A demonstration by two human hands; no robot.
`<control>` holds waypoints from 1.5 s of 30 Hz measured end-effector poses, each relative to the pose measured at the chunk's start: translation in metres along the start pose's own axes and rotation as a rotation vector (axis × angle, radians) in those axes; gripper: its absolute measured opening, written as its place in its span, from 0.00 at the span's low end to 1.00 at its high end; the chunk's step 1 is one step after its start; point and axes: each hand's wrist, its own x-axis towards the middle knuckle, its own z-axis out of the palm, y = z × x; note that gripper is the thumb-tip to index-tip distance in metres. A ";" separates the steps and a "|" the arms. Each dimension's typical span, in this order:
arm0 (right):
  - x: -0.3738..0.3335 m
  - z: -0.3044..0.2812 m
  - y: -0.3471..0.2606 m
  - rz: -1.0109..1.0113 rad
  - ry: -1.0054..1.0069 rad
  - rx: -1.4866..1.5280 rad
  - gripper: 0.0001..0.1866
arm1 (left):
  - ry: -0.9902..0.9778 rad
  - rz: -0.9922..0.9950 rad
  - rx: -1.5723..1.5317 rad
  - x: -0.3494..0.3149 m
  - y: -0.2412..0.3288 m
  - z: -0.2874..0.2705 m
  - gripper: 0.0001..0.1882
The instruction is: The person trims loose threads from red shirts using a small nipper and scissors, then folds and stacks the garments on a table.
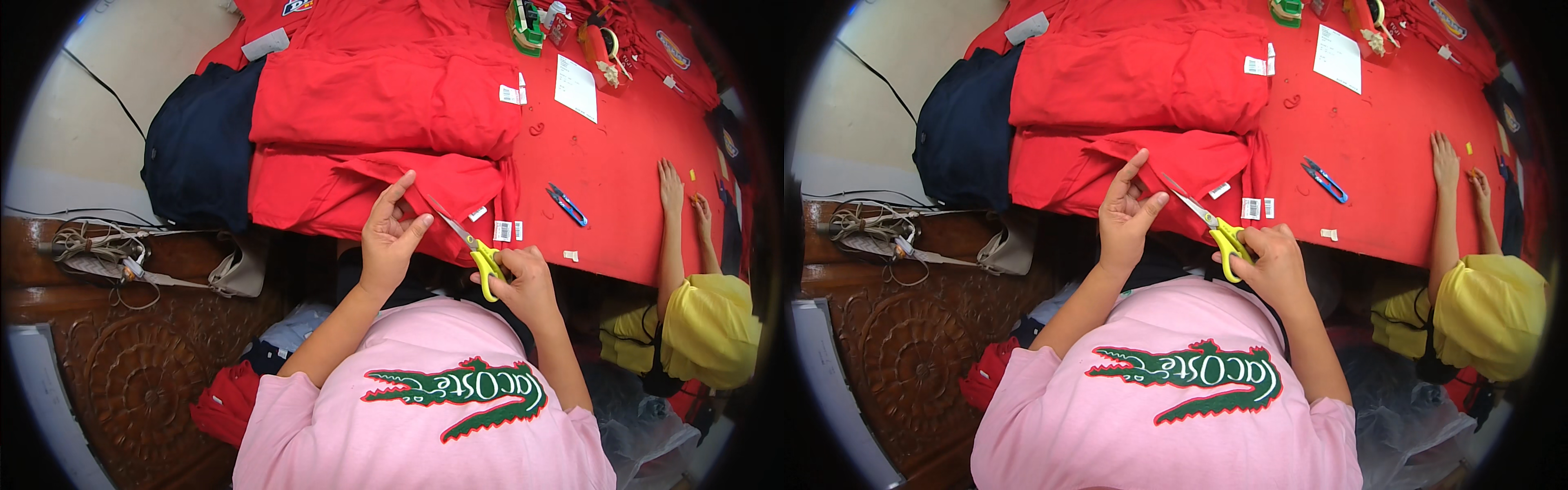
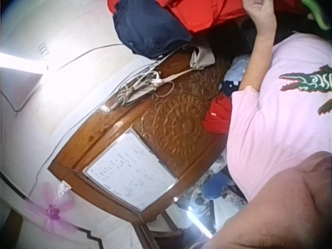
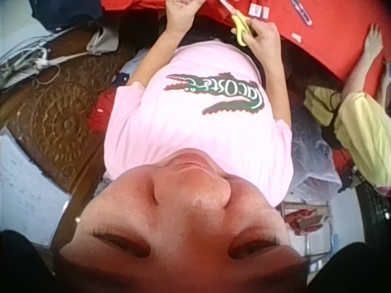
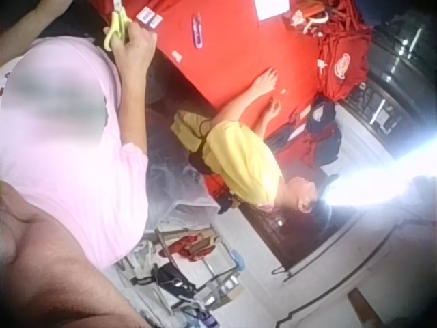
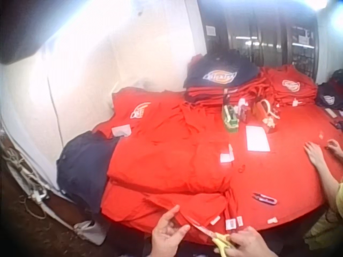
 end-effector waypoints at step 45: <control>0.024 0.016 -0.020 -0.123 -0.015 0.021 0.17 | 0.097 0.034 -0.003 -0.007 0.007 -0.007 0.43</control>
